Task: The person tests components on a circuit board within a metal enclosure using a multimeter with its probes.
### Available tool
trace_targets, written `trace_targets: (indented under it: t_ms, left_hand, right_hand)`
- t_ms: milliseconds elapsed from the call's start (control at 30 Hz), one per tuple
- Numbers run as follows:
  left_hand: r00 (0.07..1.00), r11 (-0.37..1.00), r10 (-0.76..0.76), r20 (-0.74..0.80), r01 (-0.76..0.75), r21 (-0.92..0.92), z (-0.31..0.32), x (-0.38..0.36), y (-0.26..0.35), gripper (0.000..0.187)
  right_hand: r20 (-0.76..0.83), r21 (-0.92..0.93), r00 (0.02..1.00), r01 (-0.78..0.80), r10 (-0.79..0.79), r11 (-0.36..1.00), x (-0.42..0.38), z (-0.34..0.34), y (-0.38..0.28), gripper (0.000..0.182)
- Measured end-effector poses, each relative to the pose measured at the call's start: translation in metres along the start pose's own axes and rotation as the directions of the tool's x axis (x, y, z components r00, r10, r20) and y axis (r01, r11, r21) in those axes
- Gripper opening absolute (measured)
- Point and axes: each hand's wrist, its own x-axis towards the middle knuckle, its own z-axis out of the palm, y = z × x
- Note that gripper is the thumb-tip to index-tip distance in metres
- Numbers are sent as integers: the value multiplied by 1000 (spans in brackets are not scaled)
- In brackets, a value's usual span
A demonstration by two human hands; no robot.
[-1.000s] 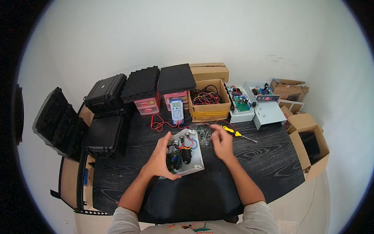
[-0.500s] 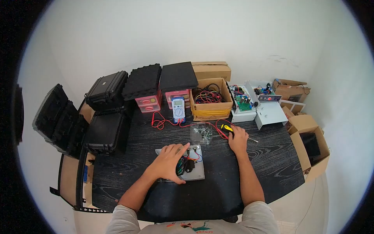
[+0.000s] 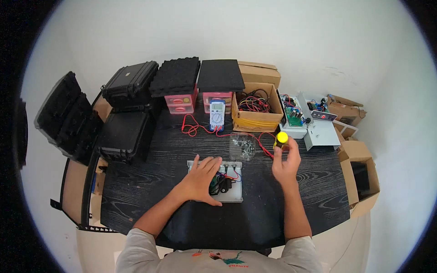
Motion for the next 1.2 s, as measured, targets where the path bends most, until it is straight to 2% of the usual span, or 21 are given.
trace_targets:
  t_ms: [67,100,133,200,233,267,333,500,633,733,933,1200]
  left_hand:
    - [998,995,-67,11,66,79,2,-5,-1,157]
    - [997,994,-75,12,73,81,4,-6,-2,157]
    - [997,993,-80,13,79,84,6,-6,-3,157]
    - [997,994,-78,8,77,82,11,-6,-6,157]
    - [997,994,-73,-2,73,76,13,-7,-7,157]
    - [998,995,-68,-9,69,73,13,-6,-7,157]
    - [997,995,-72,-8,72,64,11,-7,-6,157]
    - [997,995,-58,-48,62,80,12,-8,-7,153]
    - [997,994,-61,-49,65,90,11,-8,-5,153]
    - [997,994,-64,-42,68,84,12,-8,-5,153]
    - [997,994,-74,-19,75,85,10,-7,-5,154]
    - [997,994,-76,-19,77,73,10,-7,-5,154]
  right_hand:
    - [-43,368,997,-51,72,928,-5,11,-41,55]
    - [38,317,999,11,-24,948,-5,7,-52,69]
    - [72,437,996,-74,47,896,-14,12,-61,75]
    - [186,515,983,-106,10,851,-29,18,-69,79]
    - [281,432,958,-78,-52,898,-44,23,-66,78]
    - [311,372,945,-20,-104,928,-46,25,-69,73]
    - [335,378,933,-4,-133,926,-52,32,-70,68]
    - [341,305,920,85,-192,948,-59,41,-72,67]
    - [335,348,912,112,-235,931,-60,46,-74,66]
    - [388,278,900,90,-198,956,-64,44,-75,64]
    - [386,297,897,99,-214,950,-63,45,-78,60]
    - [347,263,882,235,-319,936,-57,44,-84,62]
